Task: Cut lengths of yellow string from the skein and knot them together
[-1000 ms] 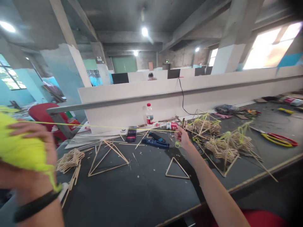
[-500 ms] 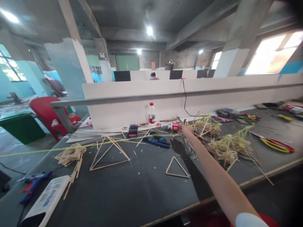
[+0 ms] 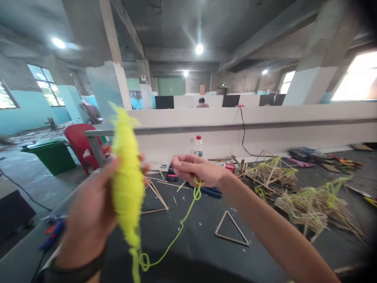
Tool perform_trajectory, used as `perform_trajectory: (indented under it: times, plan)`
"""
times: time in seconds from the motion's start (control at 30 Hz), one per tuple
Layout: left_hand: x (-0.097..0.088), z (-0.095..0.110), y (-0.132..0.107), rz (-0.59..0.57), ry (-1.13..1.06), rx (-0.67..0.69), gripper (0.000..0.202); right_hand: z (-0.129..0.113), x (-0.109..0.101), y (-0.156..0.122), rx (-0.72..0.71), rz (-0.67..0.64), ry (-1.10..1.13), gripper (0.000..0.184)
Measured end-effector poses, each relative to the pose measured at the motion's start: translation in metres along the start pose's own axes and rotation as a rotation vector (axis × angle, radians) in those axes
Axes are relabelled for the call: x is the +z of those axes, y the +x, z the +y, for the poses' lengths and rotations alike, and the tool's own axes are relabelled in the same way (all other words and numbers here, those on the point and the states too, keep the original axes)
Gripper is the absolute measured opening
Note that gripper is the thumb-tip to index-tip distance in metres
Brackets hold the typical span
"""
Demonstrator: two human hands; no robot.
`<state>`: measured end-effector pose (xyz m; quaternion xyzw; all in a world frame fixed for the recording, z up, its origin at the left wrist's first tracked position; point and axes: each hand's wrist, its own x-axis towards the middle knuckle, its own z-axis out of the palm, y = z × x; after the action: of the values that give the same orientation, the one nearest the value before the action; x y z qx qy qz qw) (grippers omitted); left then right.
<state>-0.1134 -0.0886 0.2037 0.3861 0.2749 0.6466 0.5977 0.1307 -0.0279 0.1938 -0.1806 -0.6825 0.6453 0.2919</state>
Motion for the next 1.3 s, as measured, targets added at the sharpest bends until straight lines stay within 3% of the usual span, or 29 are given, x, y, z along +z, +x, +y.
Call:
perform_trajectory:
  times: [0.1, 0.2, 0.33, 0.43, 0.57, 0.7, 0.8, 0.93, 1.03, 1.1, 1.2, 1.23, 1.3]
  plan:
    - [0.012, -0.062, -0.011, -0.037, 0.026, -0.180, 0.050, -0.010, 0.022, 0.005, -0.078, 0.203, -0.070, 0.031]
    - [0.018, -0.105, -0.015, -0.161, -0.065, -0.325, 0.046, -0.002, 0.019, 0.002, -0.077, 0.397, -0.196, 0.030]
    - [0.020, -0.137, -0.013, -0.293, -0.160, -0.453, 0.047, 0.019, 0.002, 0.000, -0.050, 0.528, -0.165, 0.029]
    - [0.016, -0.149, -0.010, -0.350, -0.121, -0.542, 0.045, 0.026, -0.017, -0.005, -0.048, 0.585, -0.191, 0.029]
    - [-0.003, -0.138, -0.004, -0.236, 0.036, -0.448, 0.040, 0.024, -0.046, -0.030, -0.061, 0.512, -0.488, 0.033]
    - [-0.023, -0.095, 0.002, -0.141, 0.204, -0.251, 0.040, 0.034, -0.071, -0.062, 0.021, 0.466, -0.705, 0.034]
    - [-0.031, -0.065, 0.007, -0.095, 0.255, -0.133, 0.039, 0.060, -0.091, -0.079, 0.130, 0.537, -0.893, 0.039]
    - [-0.038, -0.048, 0.017, -0.041, 0.309, -0.145, 0.033, 0.098, -0.117, -0.099, 0.217, 0.667, -0.981, 0.040]
    - [-0.040, -0.046, 0.025, -0.052, 0.327, -0.216, 0.028, 0.106, -0.126, -0.112, 0.252, 0.745, -0.997, 0.042]
    - [-0.037, -0.050, 0.029, -0.103, 0.309, -0.254, 0.028, 0.101, -0.118, -0.111, 0.249, 0.771, -0.981, 0.044]
    - [-0.025, -0.061, 0.032, -0.247, 0.226, -0.327, 0.030, 0.091, -0.079, -0.091, 0.168, 0.733, -0.901, 0.047]
    - [-0.020, -0.066, 0.033, -0.293, 0.201, -0.351, 0.032, 0.089, -0.061, -0.080, 0.104, 0.674, -0.842, 0.049]
    - [-0.011, -0.072, 0.032, -0.339, 0.191, -0.380, 0.034, 0.091, -0.024, -0.055, -0.073, 0.445, -0.560, 0.083]
